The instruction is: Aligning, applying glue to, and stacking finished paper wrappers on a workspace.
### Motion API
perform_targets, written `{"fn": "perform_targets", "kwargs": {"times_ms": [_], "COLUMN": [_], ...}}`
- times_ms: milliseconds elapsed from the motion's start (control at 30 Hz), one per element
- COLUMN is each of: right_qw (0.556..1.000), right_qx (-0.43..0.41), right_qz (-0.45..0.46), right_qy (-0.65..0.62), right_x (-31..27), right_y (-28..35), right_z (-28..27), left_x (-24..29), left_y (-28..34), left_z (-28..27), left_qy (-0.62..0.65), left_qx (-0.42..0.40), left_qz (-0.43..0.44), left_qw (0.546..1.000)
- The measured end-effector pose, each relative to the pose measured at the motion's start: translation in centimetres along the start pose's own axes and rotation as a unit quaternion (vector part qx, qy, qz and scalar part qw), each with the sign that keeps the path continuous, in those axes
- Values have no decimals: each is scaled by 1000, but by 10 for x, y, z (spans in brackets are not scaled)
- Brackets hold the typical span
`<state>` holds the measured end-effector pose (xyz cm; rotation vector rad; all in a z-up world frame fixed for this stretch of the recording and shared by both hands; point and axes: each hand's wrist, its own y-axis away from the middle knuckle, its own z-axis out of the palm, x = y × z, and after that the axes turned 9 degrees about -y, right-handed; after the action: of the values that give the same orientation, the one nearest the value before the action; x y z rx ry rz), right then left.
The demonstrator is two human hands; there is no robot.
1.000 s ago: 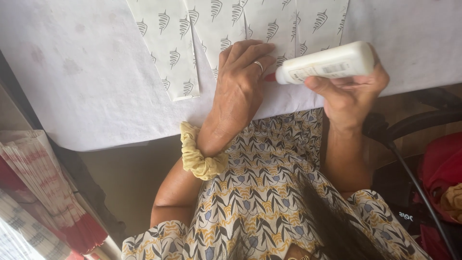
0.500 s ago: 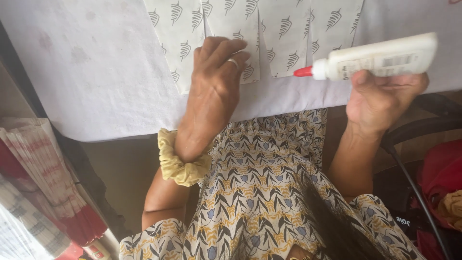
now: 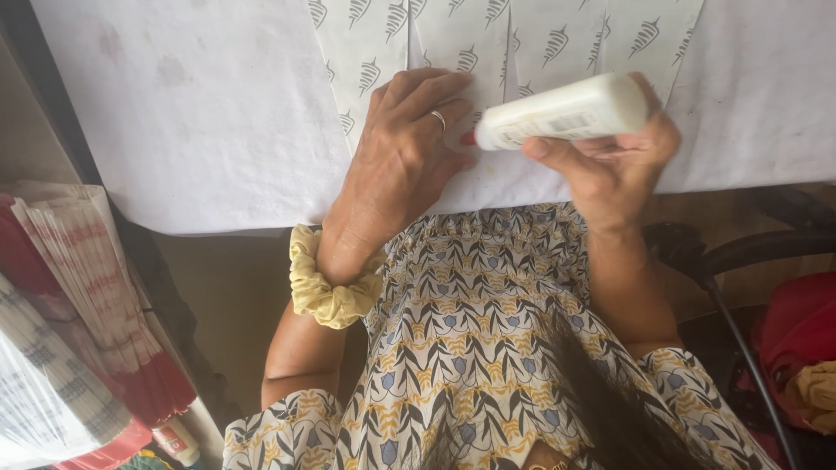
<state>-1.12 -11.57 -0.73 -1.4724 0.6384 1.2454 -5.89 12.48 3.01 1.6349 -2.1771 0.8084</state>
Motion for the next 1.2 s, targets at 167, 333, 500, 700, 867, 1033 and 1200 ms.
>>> {"fn": "perform_targets", "kwargs": {"times_ms": [167,333,500,700,867,1033,1200], "right_qw": [998,999,997,999,999,994,988], "right_qx": [3,27,57,23,43,89,133], "right_qz": [64,26,-41,35,25,-9,-3], "right_qy": [2,-1,-17,-11,-20,-57,-76], "right_x": [-6,-1,7,2,8,18,19], "right_y": [-11,5,16,1,7,35,24], "right_z": [11,-34,-38,4,-17,-61,-32], "left_x": [0,-5,0,1,3,0,-15], "left_y": [-1,1,-2,-2,-2,4,30], "left_z": [1,13,19,18,16,6,-30], "left_qy": [4,23,38,31,43,41,-72], "left_qx": [20,48,80,81,75,82,126], "left_qz": [1,-13,-50,-56,-63,-43,-70], "left_qw": [1000,999,995,995,994,995,987]}}
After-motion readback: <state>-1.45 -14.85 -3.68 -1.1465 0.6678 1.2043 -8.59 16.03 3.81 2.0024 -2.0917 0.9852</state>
